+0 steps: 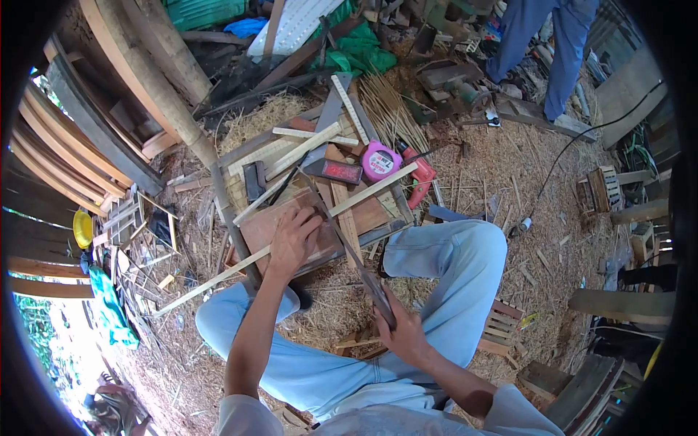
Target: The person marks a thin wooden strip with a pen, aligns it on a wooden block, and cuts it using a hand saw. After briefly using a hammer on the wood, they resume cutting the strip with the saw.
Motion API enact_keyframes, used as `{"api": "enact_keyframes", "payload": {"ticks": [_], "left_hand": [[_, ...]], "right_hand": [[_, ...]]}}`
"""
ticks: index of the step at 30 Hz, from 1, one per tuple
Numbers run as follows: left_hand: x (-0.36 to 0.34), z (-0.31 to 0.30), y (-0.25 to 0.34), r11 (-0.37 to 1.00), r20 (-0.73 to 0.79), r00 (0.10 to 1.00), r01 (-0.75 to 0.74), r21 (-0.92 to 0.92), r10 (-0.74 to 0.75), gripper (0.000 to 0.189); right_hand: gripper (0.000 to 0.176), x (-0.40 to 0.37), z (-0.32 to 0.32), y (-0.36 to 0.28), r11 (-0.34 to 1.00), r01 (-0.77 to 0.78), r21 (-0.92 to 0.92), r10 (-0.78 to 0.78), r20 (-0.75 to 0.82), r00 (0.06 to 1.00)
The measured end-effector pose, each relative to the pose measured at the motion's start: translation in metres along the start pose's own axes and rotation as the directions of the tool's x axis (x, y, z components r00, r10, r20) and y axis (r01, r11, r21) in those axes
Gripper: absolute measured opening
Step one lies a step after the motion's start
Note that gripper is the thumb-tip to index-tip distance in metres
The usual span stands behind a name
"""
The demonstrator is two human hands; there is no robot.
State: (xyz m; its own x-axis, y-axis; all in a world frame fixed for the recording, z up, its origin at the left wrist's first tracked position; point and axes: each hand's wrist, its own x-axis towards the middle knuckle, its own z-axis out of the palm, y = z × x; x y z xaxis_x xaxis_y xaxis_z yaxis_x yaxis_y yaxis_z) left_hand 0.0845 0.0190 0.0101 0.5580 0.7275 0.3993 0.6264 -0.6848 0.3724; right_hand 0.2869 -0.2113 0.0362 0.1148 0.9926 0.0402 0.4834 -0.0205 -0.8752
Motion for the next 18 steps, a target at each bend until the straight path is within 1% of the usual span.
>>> {"api": "enact_keyframes", "payload": {"ticks": [1,4,7,9,10,12,14,16,18], "left_hand": [[0.0,-0.001,-0.001,1.0,-0.004,1.0,0.008,0.001,-0.008,0.019],[0.001,0.0,0.004,1.0,-0.025,1.0,0.007,-0.002,-0.007,0.019],[0.001,-0.003,0.001,0.999,-0.03,0.999,-0.009,0.034,0.01,0.019],[0.003,-0.003,-0.001,0.997,-0.01,0.997,0.075,0.01,-0.075,0.02],[0.004,-0.002,-0.003,0.997,-0.011,0.997,0.075,0.008,-0.075,0.02],[0.001,0.001,-0.003,1.0,-0.067,0.997,0.027,-0.008,-0.027,0.021],[0.003,0.0,-0.001,1.0,-0.088,0.996,0.028,-0.013,-0.029,0.021],[0.005,-0.002,0.0,0.999,-0.101,0.994,0.029,-0.023,-0.031,0.022],[0.004,-0.002,0.003,0.998,-0.076,0.996,0.042,-0.057,-0.046,0.021]], "right_hand": [[0.062,-0.005,-0.005,-0.002,0.998,-0.066,0.019,0.066,0.027,0.997],[0.062,0.014,0.009,-0.006,0.998,-0.062,-0.033,0.062,0.013,0.998],[0.057,0.067,0.027,-0.015,0.995,-0.094,-0.045,0.094,0.017,0.995],[0.057,0.069,0.031,-0.013,0.997,-0.073,-0.025,0.074,0.003,0.997],[0.056,0.071,0.032,-0.014,0.998,-0.058,-0.012,0.058,-0.005,0.998],[0.056,0.054,0.023,-0.009,0.998,-0.025,-0.053,0.024,-0.013,1.0],[0.056,0.028,0.009,0.001,0.996,0.016,-0.086,-0.017,-0.015,1.0],[0.057,0.006,-0.008,0.004,0.996,-0.075,-0.042,0.076,0.043,0.996],[0.058,0.005,-0.016,0.003,0.995,-0.09,-0.047,0.092,0.057,0.994]]}}
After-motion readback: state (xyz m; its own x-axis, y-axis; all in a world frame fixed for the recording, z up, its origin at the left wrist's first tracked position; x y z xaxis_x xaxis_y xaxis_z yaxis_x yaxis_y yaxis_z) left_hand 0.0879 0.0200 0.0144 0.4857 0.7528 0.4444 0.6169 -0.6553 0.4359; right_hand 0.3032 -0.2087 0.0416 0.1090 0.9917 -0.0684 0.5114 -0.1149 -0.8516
